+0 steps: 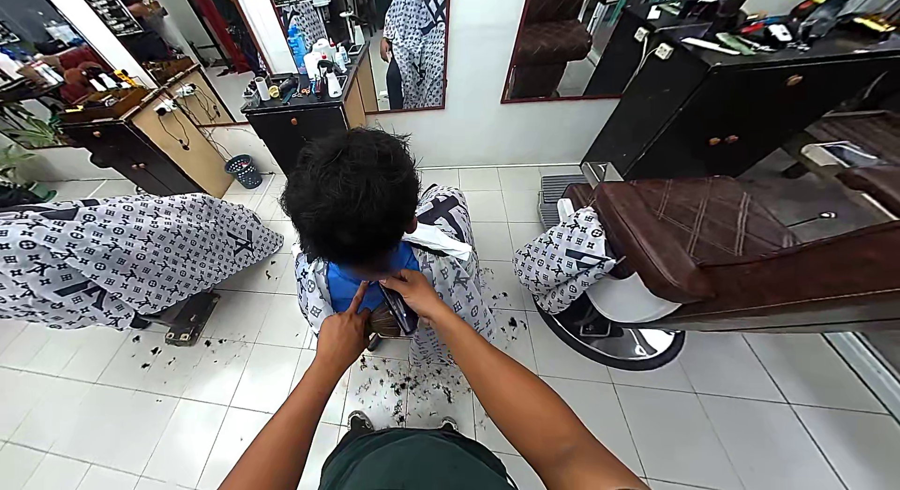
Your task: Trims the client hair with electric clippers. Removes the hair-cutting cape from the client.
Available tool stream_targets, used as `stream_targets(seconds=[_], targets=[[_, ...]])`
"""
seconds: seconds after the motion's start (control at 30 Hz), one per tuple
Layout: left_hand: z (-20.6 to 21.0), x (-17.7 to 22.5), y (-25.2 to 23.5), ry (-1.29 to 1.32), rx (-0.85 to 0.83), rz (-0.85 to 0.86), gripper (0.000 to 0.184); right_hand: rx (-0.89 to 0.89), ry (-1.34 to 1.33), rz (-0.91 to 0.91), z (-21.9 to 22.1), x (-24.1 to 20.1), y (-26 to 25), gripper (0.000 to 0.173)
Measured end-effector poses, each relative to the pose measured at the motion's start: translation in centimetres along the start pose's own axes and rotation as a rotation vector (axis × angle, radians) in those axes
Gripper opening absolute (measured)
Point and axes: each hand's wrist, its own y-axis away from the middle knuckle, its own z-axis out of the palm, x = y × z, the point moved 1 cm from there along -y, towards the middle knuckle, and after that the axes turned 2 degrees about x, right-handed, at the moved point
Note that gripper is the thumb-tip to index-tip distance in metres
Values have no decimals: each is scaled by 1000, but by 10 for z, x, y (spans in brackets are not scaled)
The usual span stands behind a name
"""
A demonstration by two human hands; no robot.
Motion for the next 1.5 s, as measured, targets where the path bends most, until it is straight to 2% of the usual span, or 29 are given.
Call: stream_targets(seconds=[0.1,0.2,0.3,0.4,0.53,0.63,0.77,0.87,0.93,1.03,1.23,1.37,1.43,1.47,1.5], targets=[[1,-1,-1,-15,5,6,38,-77,-29,-52,-10,-9,4,29],[0,0,-1,-21,-25,1,39,-69,166,71,-30,-11,-6,34],[-5,2,0,1,-49,-5,40,-69,117,80,-38,-14,-11,31],[-5,2,-1,-5,-51,-7,41,-95,43,20,-38,-16,-10,28],[-3,2,-1,-15,-51,-12,41,-56,121,31,-35,-9,-13,31],[-4,1,-2,-19,-43,-8,40,-86,-4,-47,-30,-10,-9,27],[-3,3,-1,-19,-58,-14,40,-32,123,4,-25,-10,-10,32],[-2,2,-1,-30,-40,-15,40,-152,56,-38,-28,-11,-7,30],[2,0,-2,-33,-3,-5,37,-202,62,-4,-35,-16,-7,29],[2,0,-2,-34,-18,-9,38,-160,208,86,-48,-17,-16,33],[-2,1,-1,-24,-45,-6,42,-180,103,19,-52,-18,-17,28],[-5,2,-1,-21,-72,-22,44,-159,247,51,-50,-18,-21,32],[-2,-2,1,0,-11,69,43,-205,166,-25,-49,-15,-17,30],[3,-9,6,36,115,206,41,-245,139,-78,-51,-13,-12,29],[13,-19,11,110,338,418,40,-273,160,-116,-56,-10,-5,31]])
